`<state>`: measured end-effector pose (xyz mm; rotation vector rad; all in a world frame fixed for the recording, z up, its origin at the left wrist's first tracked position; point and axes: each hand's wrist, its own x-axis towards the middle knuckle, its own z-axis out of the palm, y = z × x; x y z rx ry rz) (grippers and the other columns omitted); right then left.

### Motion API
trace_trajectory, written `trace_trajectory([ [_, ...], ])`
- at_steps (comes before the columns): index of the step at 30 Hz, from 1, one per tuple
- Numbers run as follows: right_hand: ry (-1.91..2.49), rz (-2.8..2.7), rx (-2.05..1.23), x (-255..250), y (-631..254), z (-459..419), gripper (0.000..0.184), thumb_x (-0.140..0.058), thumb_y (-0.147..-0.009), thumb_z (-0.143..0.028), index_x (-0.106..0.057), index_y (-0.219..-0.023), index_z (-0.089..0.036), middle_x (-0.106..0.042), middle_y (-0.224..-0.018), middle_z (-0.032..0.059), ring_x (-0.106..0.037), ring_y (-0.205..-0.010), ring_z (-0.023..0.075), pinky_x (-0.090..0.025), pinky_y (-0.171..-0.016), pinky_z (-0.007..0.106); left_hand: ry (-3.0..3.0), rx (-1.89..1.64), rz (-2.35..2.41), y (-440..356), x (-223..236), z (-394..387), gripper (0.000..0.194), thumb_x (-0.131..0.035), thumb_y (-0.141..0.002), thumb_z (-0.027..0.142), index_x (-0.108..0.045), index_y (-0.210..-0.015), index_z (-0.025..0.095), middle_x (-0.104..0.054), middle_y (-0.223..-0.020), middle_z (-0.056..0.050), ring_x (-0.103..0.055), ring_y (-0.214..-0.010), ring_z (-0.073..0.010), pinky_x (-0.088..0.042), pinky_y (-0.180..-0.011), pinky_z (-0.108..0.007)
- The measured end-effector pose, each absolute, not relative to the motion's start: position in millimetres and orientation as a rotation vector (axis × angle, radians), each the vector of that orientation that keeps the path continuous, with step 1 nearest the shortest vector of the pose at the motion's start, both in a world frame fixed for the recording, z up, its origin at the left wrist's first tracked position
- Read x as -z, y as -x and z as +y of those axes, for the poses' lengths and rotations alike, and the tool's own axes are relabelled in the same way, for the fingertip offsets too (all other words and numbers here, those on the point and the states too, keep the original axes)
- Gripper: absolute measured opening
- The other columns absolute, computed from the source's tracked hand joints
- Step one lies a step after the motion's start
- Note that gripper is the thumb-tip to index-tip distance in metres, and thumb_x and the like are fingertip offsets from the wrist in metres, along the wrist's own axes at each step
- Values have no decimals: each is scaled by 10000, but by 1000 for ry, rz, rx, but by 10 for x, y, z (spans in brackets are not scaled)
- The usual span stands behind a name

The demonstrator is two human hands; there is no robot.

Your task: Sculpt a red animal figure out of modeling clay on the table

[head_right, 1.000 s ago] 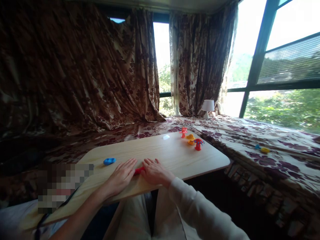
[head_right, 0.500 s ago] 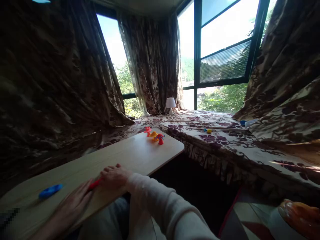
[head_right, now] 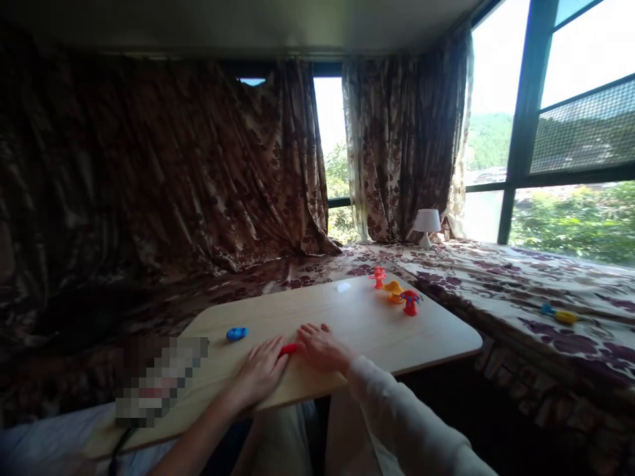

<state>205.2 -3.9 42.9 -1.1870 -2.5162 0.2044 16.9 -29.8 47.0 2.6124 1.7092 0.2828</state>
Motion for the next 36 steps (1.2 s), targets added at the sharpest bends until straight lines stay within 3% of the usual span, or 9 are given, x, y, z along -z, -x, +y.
trace_trajectory([
  [4,1210,-2519,-165,-451,-2019,70,402,-265,-931,-295,-449,-1271,-182,-458,-1336,135,-367,-1259,238,-278,-1002,494,-2556,-321,1761,-211,-442,-97,515,-247,-880,342,-375,-1324,117,-398,-1386,-121,-330,-1289,-226,-232,-1059,-436],
  [9,1081,-2645,-199,-372,-2084,-293,447,-283,-922,-313,-334,-1354,-213,-378,-1403,86,-321,-1289,203,-230,-1045,439,-2649,-376,1616,-77,-373,-556,500,-283,-877,327,-347,-1337,142,-371,-1407,-102,-290,-1305,-211,-167,-1082,-443],
  [12,1160,-2660,-201,-333,-2075,-312,452,-292,-914,-358,-364,-1341,-229,-347,-1420,79,-278,-1310,217,-200,-1050,465,-2645,-395,1537,-69,-394,-687,504,-288,-879,348,-315,-1347,162,-342,-1425,-93,-267,-1312,-204,-143,-1085,-449],
  [20,1289,-2609,-159,-217,-1990,154,468,-227,-925,-379,-401,-1323,-202,-373,-1403,94,-296,-1304,234,-234,-1037,496,-2538,-461,1677,-158,-390,-292,455,-284,-881,336,-382,-1281,143,-441,-1348,-123,-350,-1257,-234,-222,-1050,-478],
  [27,1016,-2713,-222,-329,-2171,-525,490,-303,-922,-336,-233,-1401,-259,-273,-1454,43,-220,-1334,204,-173,-1075,436,-2719,-380,1479,21,-381,-917,506,-272,-895,349,-270,-1370,174,-287,-1452,-82,-206,-1338,-201,-104,-1096,-462],
  [32,1196,-2607,-189,-371,-2022,-185,452,-287,-928,-367,-368,-1343,-205,-366,-1406,108,-284,-1307,239,-207,-1044,485,-2563,-319,1636,-90,-445,-514,521,-257,-888,376,-302,-1360,159,-322,-1434,-89,-247,-1326,-206,-125,-1087,-483],
  [36,1298,-2544,-134,-413,-1917,195,391,-253,-940,-292,-477,-1248,-206,-450,-1345,124,-368,-1259,248,-286,-984,519,-2479,-336,1768,-194,-473,-106,538,-222,-892,366,-331,-1343,95,-363,-1402,-147,-302,-1300,-259,-205,-1050,-528],
])
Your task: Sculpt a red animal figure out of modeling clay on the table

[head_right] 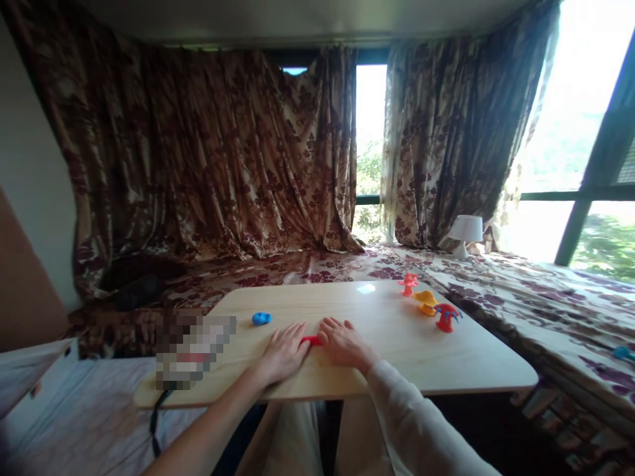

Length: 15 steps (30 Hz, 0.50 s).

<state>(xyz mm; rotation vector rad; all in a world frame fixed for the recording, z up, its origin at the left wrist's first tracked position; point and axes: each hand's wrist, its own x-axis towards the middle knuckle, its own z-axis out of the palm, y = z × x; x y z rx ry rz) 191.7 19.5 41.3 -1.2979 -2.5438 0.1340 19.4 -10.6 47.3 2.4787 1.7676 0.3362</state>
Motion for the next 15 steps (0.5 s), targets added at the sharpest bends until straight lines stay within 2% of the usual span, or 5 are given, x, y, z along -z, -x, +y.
trace_trajectory([
  [4,1179,-2598,-173,-396,-2010,-59,424,-292,-928,-302,-381,-1333,-216,-403,-1387,89,-314,-1292,234,-235,-1034,481,-2590,-371,1674,-81,-382,-338,495,-257,-894,340,-343,-1344,153,-375,-1404,-97,-298,-1304,-228,-194,-1070,-495],
  [7,1003,-2665,-244,-389,-2135,-462,479,-309,-924,-295,-239,-1397,-268,-318,-1438,44,-238,-1327,205,-150,-1076,447,-2716,-384,1490,70,-334,-724,492,-278,-897,333,-271,-1376,222,-314,-1439,-45,-259,-1321,-203,-157,-1090,-478],
  [9,942,-2684,-276,-402,-2177,-605,495,-312,-925,-297,-199,-1406,-283,-286,-1451,38,-215,-1335,197,-122,-1084,438,-2710,-330,1436,119,-356,-863,497,-271,-899,335,-236,-1386,244,-267,-1457,-19,-230,-1332,-191,-135,-1096,-475],
  [11,972,-2671,-274,-411,-2161,-566,484,-305,-927,-323,-230,-1401,-260,-304,-1442,59,-226,-1331,203,-127,-1082,442,-2658,-292,1465,103,-398,-826,505,-258,-898,351,-241,-1386,223,-260,-1458,-25,-223,-1335,-189,-129,-1096,-469],
  [15,1197,-2560,-200,-404,-2043,-113,431,-284,-932,-356,-399,-1324,-218,-393,-1391,107,-298,-1301,234,-197,-1046,491,-2489,-341,1673,3,-455,-379,526,-243,-886,354,-310,-1361,140,-330,-1426,-88,-260,-1321,-222,-149,-1078,-490],
])
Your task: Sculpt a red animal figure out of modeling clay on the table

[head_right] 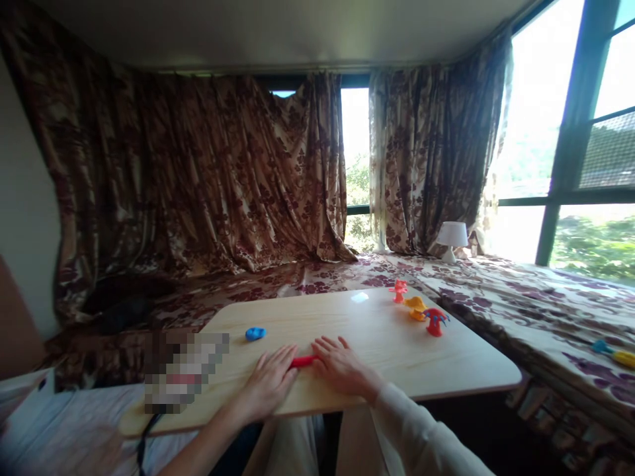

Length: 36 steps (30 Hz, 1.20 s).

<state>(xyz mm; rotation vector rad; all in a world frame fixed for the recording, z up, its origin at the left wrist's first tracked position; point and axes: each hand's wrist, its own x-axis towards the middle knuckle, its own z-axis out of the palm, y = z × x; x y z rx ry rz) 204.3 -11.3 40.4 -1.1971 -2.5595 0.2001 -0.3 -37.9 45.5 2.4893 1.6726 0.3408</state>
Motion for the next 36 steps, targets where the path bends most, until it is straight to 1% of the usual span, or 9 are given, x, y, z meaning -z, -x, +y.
trace_trajectory([
  [3,1237,-2502,-209,-427,-2039,207,366,-275,-937,-343,-533,-1189,-278,-471,-1339,63,-344,-1276,237,-249,-1009,518,-2392,-388,1692,34,-478,-60,509,-246,-878,358,-408,-1312,146,-410,-1380,-98,-314,-1295,-248,-182,-1056,-502],
  [7,1183,-2366,-334,-521,-2188,324,403,-262,-939,-341,-598,-1124,-215,-572,-1228,82,-425,-1221,223,-320,-1003,416,-2392,-506,1559,165,-571,66,451,-299,-856,336,-567,-1175,164,-555,-1256,-96,-447,-1197,-225,-277,-1018,-383],
  [10,1160,-2347,-345,-569,-2255,284,355,-375,-893,-303,-600,-1132,-169,-603,-1183,98,-452,-1191,230,-337,-997,375,-2390,-522,1527,146,-673,53,425,-363,-823,336,-615,-1111,151,-611,-1175,-109,-513,-1109,-229,-319,-970,-344],
  [14,1155,-2400,-218,-517,-2159,189,326,-552,-775,-254,-623,-1090,-207,-651,-1092,76,-466,-1162,268,-361,-951,386,-2412,-513,1480,-42,-724,50,300,-538,-704,351,-699,-905,198,-682,-965,-87,-553,-991,-269,-334,-911,-372],
  [19,1163,-2388,-72,-527,-2026,123,215,-542,-764,-162,-672,-930,-205,-681,-885,61,-584,-903,204,-407,-814,301,-2354,-547,1458,-158,-739,77,206,-537,-682,279,-710,-757,196,-673,-818,-57,-549,-910,-253,-331,-871,-356],
  [24,979,-2389,-119,-856,-2095,-52,196,-499,-820,-155,-674,-901,-190,-666,-816,53,-580,-819,174,-411,-727,254,-2144,-402,1233,-65,-945,-34,349,-457,-769,394,-691,-788,136,-666,-668,-27,-551,-627,-156,-402,-609,-245],
  [28,838,-2446,-145,-1117,-2123,-244,184,-492,-847,-178,-663,-913,-194,-662,-826,42,-577,-798,159,-409,-722,247,-1964,-378,1025,-41,-1110,-153,416,-462,-784,497,-676,-867,150,-681,-752,-33,-530,-622,-123,-395,-615,-227],
  [31,800,-2492,-83,-1193,-2114,-336,167,-505,-843,-173,-653,-916,-199,-662,-848,34,-579,-813,155,-393,-773,262,-1824,-417,950,-63,-1150,-197,370,-573,-721,488,-683,-790,142,-674,-736,-32,-528,-642,-127,-388,-654,-235],
  [36,831,-2530,45,-1158,-2094,-374,143,-597,-782,-219,-643,-917,-206,-648,-844,32,-575,-825,174,-362,-820,298,-1755,-461,940,-90,-1167,-235,369,-593,-696,503,-683,-726,146,-664,-717,-19,-526,-672,-137,-376,-689,-243],
])
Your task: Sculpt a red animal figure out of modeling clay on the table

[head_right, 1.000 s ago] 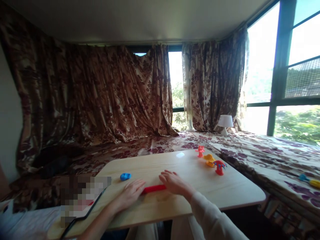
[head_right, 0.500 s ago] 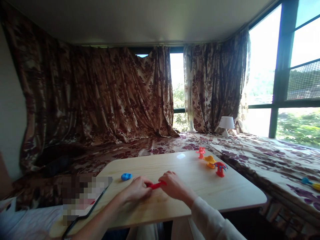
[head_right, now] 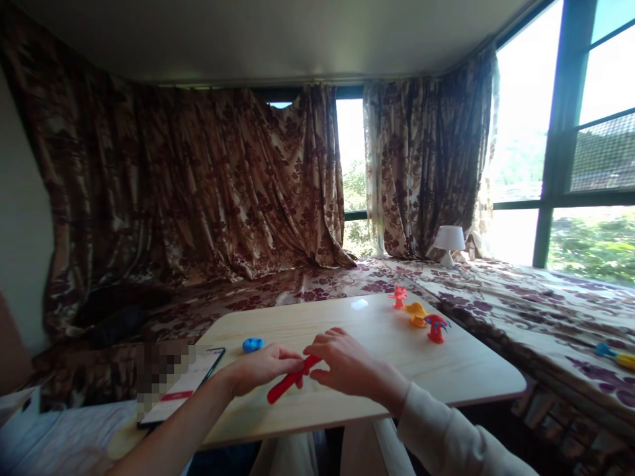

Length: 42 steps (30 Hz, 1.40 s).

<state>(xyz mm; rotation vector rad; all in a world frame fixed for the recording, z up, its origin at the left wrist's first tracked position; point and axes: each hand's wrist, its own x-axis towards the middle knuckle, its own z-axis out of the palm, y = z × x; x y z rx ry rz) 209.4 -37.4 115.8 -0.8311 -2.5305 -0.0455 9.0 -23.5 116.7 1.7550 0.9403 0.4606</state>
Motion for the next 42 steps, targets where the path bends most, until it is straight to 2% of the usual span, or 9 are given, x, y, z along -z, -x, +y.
trace_trajectory([
  [2,848,-2535,73,-1138,-2085,-374,100,-559,-818,-231,-648,-851,-201,-644,-807,33,-573,-801,170,-361,-808,293,-1770,-450,956,-88,-1183,-260,385,-598,-682,521,-683,-714,146,-640,-656,-3,-489,-599,-117,-361,-633,-230],
  [5,868,-2535,107,-1125,-2077,-373,137,-524,-844,-230,-642,-784,-197,-643,-781,31,-570,-781,167,-358,-791,286,-1809,-430,1031,-78,-1203,-299,421,-604,-656,554,-673,-674,139,-544,-519,32,-386,-482,-88,-301,-515,-217],
  [8,882,-2535,131,-1120,-2067,-373,96,-551,-823,-227,-642,-845,-208,-648,-800,27,-571,-795,171,-349,-797,288,-1825,-453,1075,-80,-1199,-323,432,-602,-650,567,-657,-652,139,-486,-488,47,-356,-466,-81,-255,-466,-210],
  [12,906,-2542,147,-1109,-2044,-375,121,-544,-831,-247,-633,-904,-207,-652,-814,29,-576,-787,171,-354,-758,273,-1831,-505,1063,-100,-1172,-320,447,-565,-675,577,-648,-654,138,-487,-508,44,-340,-472,-77,-227,-455,-206],
  [18,936,-2541,148,-1076,-2040,-370,142,-517,-855,-256,-638,-806,-201,-645,-768,17,-571,-742,152,-347,-694,250,-1839,-523,1126,-123,-1170,-302,416,-550,-691,540,-632,-609,140,-463,-484,49,-327,-471,-84,-225,-465,-220],
  [24,926,-2559,129,-1060,-2035,-354,168,-510,-858,-274,-662,-821,-215,-651,-767,21,-580,-746,154,-346,-689,253,-1852,-531,1148,-151,-1179,-309,295,-578,-687,430,-658,-647,149,-577,-588,26,-458,-606,-119,-322,-598,-221],
  [35,1025,-2576,201,-1116,-1981,-395,182,-507,-780,-190,-687,-762,-201,-663,-701,39,-594,-682,164,-363,-650,256,-1712,-653,1167,-208,-1074,-262,206,-583,-635,328,-627,-537,152,-569,-531,31,-476,-627,-142,-326,-681,-262],
  [39,1060,-2514,30,-1087,-1965,-389,211,-492,-738,-171,-703,-727,-183,-668,-664,44,-582,-638,160,-369,-611,256,-1602,-711,1109,-223,-1024,-293,173,-589,-609,276,-611,-495,149,-541,-496,33,-439,-581,-124,-319,-652,-261],
  [42,1101,-2299,-539,-977,-1937,-321,209,-491,-718,-205,-686,-665,-155,-617,-558,14,-528,-543,124,-381,-543,232,-1554,-758,1041,-236,-949,-320,166,-552,-630,282,-620,-560,149,-558,-543,24,-449,-587,-120,-332,-635,-254],
])
